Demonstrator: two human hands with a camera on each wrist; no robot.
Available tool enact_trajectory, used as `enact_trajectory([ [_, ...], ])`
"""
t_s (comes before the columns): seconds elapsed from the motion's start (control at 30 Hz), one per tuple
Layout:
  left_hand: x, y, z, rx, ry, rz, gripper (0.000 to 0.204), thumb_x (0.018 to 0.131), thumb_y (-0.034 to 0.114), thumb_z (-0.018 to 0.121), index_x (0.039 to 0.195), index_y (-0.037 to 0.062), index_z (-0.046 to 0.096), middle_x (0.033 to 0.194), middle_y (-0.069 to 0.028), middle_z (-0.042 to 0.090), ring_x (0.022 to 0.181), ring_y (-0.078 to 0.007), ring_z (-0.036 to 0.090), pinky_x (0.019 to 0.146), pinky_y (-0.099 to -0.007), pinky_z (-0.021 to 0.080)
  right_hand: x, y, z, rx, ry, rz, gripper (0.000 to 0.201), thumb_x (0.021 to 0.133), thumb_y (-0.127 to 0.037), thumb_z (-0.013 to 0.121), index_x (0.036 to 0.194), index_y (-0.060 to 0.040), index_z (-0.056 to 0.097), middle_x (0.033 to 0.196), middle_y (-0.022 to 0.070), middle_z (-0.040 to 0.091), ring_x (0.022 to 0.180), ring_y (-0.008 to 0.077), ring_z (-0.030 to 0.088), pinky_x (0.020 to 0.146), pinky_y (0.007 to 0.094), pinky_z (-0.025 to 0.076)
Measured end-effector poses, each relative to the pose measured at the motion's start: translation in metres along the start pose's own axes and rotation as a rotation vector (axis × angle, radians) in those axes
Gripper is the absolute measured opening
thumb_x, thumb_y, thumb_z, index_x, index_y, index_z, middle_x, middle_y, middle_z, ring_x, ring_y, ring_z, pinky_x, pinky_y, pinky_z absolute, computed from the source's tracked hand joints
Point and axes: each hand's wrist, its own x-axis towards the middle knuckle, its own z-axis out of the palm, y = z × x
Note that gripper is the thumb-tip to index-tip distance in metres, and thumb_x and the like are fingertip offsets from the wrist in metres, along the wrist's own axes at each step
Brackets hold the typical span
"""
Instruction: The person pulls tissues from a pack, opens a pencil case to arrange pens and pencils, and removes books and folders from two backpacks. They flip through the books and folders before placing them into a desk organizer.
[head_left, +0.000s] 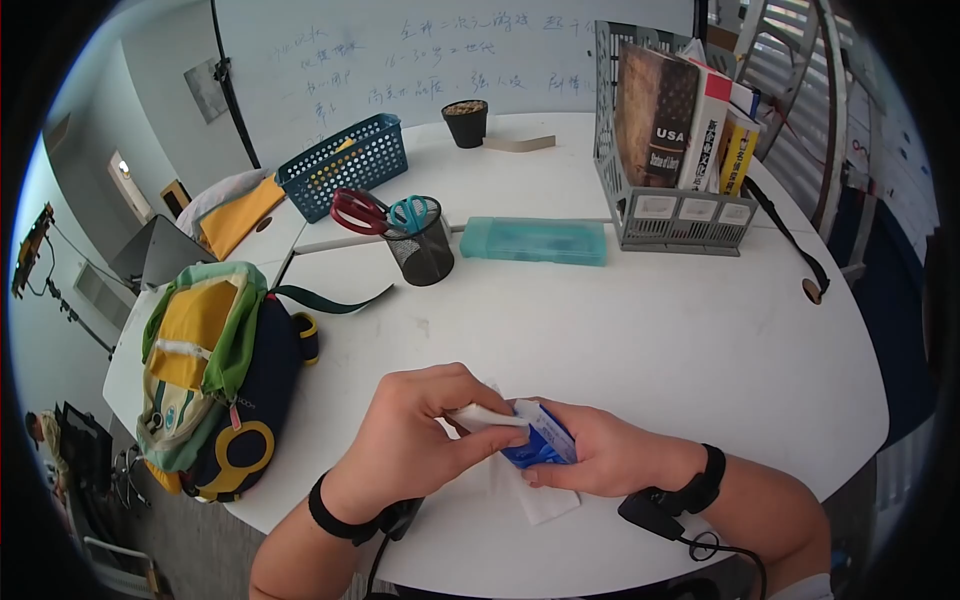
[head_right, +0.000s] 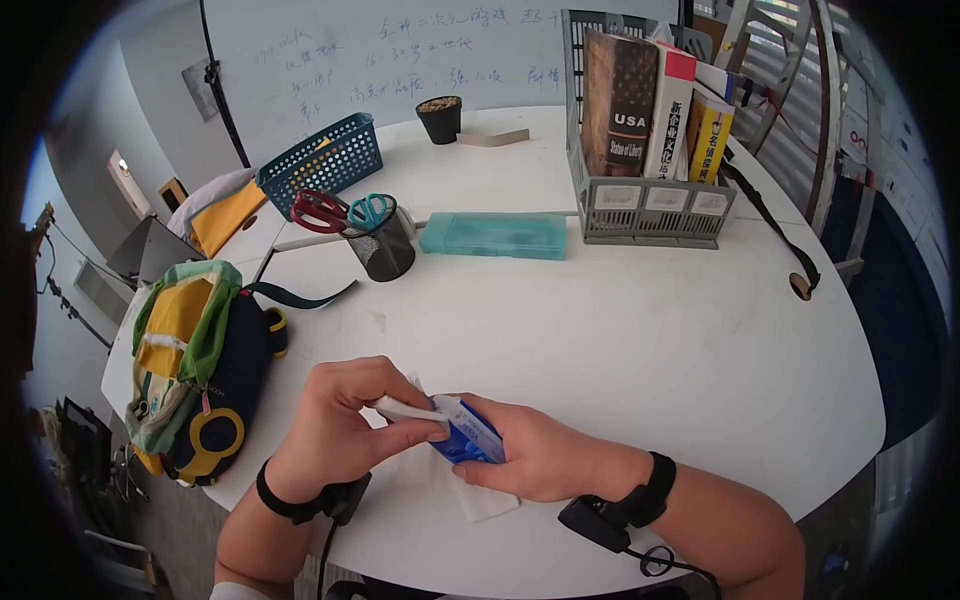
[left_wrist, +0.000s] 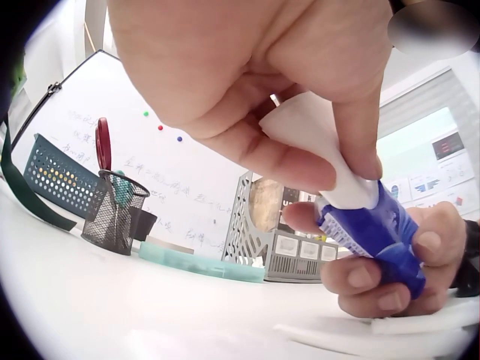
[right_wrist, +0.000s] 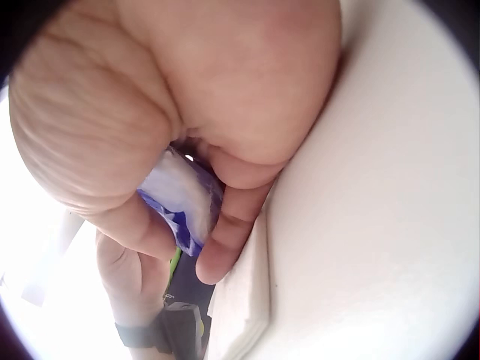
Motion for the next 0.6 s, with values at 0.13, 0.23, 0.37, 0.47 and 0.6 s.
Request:
enact_trajectory([
  [0.13,-0.002,-0.006,0.0,-0.039,0.028,-0.149,0.02,0.082,0.003,0.093,0.093,0.0002,0.076,0.088,-0.0036,0.077,0.081,-0.0082,0.071,0.07,-0.0238,0.056,0.0,0.006,0.002,0.055,0.005,-0.034,0.063,0.098,-0.018,0.075,0.153,-0.0041,0.048,0.122,0.0077,0.067,0.107,0.019,0.062,0.099,0.034,0.051],
  [0.23,-0.001,0.003,0.001,0.037,0.004,-0.217,0.018,0.084,0.002,0.09,0.094,-0.0012,0.076,0.091,-0.0041,0.077,0.085,-0.0076,0.071,0.072,-0.0224,0.057,0.001,0.008,0.0,0.047,-0.042,-0.027,0.063,0.099,-0.02,0.076,0.153,-0.0038,0.048,0.124,0.0079,0.066,0.108,0.0187,0.062,0.1,0.0343,0.051],
  [0.37,-0.001,-0.004,0.004,-0.169,0.026,-0.033,0.016,0.084,-0.002,0.087,0.096,-0.0002,0.077,0.093,-0.0054,0.077,0.083,-0.0082,0.07,0.073,-0.0234,0.057,0.001,0.006,0.0,0.081,0.008,0.007,0.063,0.099,-0.023,0.077,0.151,-0.0019,0.049,0.124,0.0089,0.066,0.109,0.0186,0.062,0.101,0.0344,0.051],
  [0.47,-0.001,-0.01,-0.009,0.0,-0.084,0.065,0.018,0.082,-0.006,0.085,0.097,0.0013,0.078,0.095,-0.0072,0.078,0.08,-0.0099,0.07,0.072,-0.0253,0.057,0.001,0.001,-0.002,0.04,-0.042,0.001,0.064,0.099,-0.024,0.078,0.152,-0.0011,0.049,0.124,0.0089,0.066,0.109,0.0187,0.062,0.101,0.0339,0.051],
  [0.6,-0.002,0.0,-0.009,-0.035,-0.118,-0.017,0.02,0.081,-0.009,0.083,0.098,0.001,0.079,0.094,-0.0079,0.077,0.081,-0.0123,0.072,0.076,-0.0265,0.058,0.001,0.001,-0.001,0.027,-0.048,-0.017,0.065,0.099,-0.024,0.079,0.152,-0.0015,0.049,0.124,0.0082,0.066,0.109,0.0179,0.063,0.101,0.0336,0.051],
])
